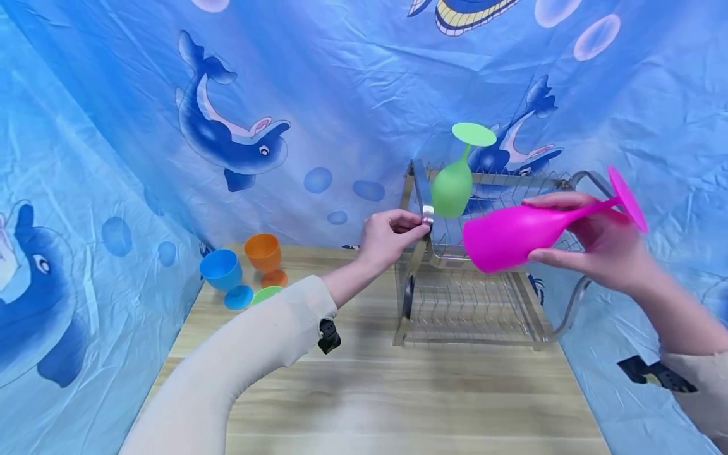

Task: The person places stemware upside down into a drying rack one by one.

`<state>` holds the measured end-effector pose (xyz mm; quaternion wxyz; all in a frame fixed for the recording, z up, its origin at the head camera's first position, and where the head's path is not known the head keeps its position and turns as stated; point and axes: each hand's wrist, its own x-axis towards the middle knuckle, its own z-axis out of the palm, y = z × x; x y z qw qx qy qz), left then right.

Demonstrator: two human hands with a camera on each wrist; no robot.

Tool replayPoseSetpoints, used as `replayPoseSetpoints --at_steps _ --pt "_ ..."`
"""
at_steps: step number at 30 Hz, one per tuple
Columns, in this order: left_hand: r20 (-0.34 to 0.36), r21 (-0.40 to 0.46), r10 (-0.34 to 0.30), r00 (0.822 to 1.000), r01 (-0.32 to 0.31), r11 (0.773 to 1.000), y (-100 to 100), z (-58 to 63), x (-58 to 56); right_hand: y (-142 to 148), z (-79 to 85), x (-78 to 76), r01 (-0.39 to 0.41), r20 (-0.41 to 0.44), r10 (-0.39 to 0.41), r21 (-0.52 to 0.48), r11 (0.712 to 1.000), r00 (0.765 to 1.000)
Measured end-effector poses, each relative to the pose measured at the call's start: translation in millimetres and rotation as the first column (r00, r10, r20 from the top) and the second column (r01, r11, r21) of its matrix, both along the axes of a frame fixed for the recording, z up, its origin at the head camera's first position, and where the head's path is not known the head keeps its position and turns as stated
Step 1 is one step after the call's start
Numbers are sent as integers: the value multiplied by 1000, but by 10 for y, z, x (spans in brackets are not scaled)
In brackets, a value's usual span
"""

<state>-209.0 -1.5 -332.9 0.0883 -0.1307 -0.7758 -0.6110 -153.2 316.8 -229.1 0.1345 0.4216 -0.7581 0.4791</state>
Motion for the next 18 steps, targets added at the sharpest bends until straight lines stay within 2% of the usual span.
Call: replayPoseSetpoints --at_steps 3,6,7,12,18 --pt "-10 -3 -4 1000 4 1000 -10 -6 1 44 120 -91 147 -38 -143 111 983 989" --pt "-19 -4 -11 1000 11 1000 5 -27 -7 111 239 -199 289 -80 -279 210 934 957" --pt "-22 -8 -11 1000 10 1000 9 -33 -10 135 272 -244 315 -74 -306 222 923 949" --pt "-26 -18 -16 1000 16 1000 13 -46 -16 251 361 -530 346 -38 -347 240 907 937" --pt "-20 -1 -17 1000 17 1000 1 -47 -21 310 302 -888 345 55 -374 280 896 926"
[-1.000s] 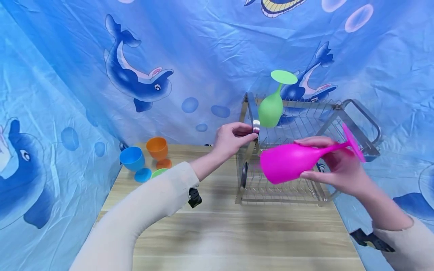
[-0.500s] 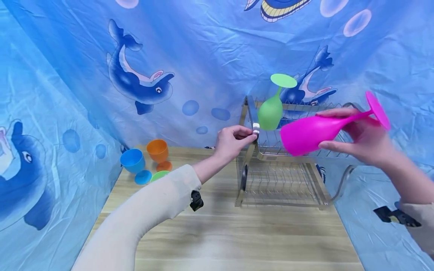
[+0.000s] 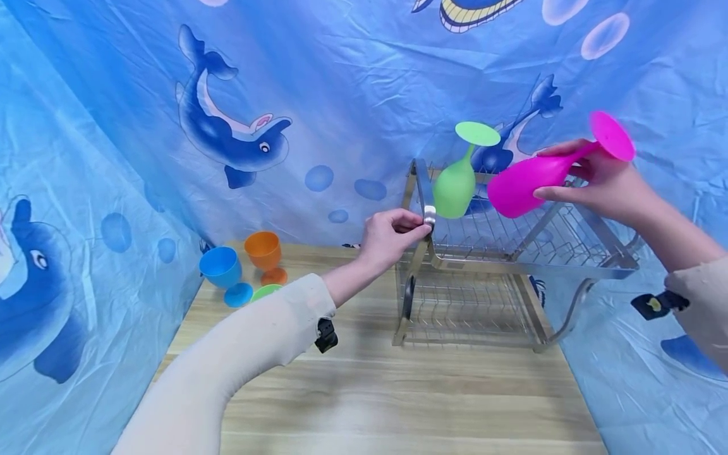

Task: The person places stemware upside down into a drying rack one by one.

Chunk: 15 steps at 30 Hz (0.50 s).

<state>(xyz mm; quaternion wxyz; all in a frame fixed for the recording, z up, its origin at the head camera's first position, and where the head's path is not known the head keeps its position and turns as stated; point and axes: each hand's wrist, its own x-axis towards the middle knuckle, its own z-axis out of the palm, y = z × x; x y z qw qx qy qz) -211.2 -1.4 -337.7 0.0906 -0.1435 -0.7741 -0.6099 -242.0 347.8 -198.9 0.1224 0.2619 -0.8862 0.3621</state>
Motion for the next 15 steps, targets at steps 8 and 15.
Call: replayPoseSetpoints --at_steps 8,15 --pt "11 -12 2 1000 -2 1000 -5 -1 -10 3 -113 -355 77 107 -95 161 984 990" --pt "29 -13 -7 1000 7 1000 -42 32 -11 -37 -195 -486 79 169 -111 187 979 979"
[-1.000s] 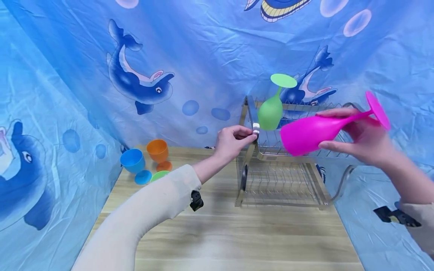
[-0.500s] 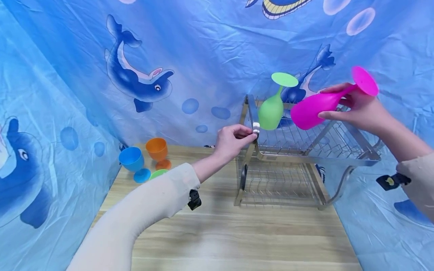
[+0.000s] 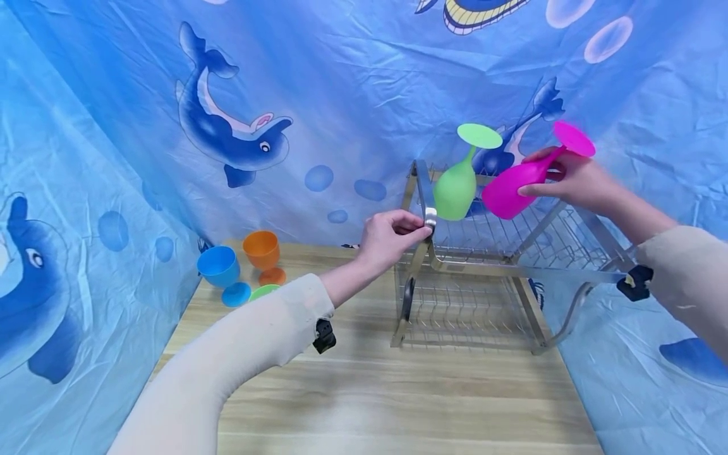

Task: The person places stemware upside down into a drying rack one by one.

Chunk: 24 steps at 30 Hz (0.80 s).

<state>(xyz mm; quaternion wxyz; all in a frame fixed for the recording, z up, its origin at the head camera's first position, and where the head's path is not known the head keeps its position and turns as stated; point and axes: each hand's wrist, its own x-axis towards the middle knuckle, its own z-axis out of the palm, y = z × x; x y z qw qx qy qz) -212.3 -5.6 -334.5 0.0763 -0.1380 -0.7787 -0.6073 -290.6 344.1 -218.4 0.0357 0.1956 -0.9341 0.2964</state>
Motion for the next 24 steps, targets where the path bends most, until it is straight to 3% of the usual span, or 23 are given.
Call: replayPoseSetpoints --at_steps 5,12,24 --pt "8 -9 -1 1000 1 1000 2 -1 5 1 -96 -77 -24 26 24 25 999 999" --pt "5 -1 -10 1000 10 1000 3 -5 8 -27 -112 -193 -82 47 79 73 994 996" --pt "7 -21 -9 1000 9 1000 2 -7 -5 -71 -125 -237 -64 118 51 113 992 992"
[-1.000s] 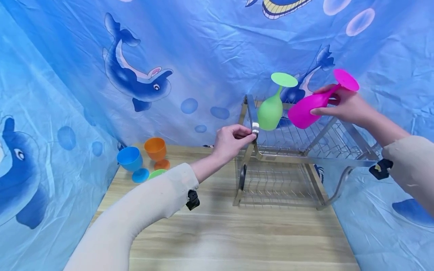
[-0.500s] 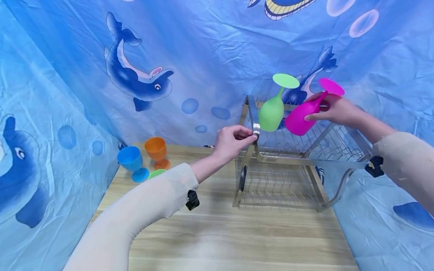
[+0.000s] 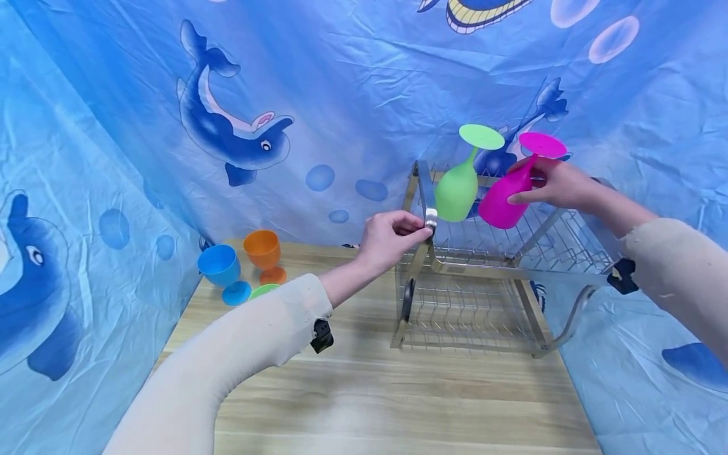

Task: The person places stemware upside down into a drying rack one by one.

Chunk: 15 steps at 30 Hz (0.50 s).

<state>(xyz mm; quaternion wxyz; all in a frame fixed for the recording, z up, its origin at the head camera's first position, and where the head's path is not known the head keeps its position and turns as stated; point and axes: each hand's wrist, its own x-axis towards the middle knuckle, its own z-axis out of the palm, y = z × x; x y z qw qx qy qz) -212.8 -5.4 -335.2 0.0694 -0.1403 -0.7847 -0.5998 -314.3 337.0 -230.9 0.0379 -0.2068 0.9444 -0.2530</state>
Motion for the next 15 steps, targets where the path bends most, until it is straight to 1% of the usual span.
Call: replayPoseSetpoints --at_steps 6,11,15 --pt "-3 -18 -4 1000 4 1000 -9 11 1 2 -12 35 13 0 -13 -17 1000 1000" --pt "-12 -28 3 1000 -3 1000 -12 17 5 76 10 94 52 53 -50 -29 998 997" --pt "-16 -28 2 1000 -3 1000 -13 15 5 208 36 186 80 75 -77 -32 996 994"
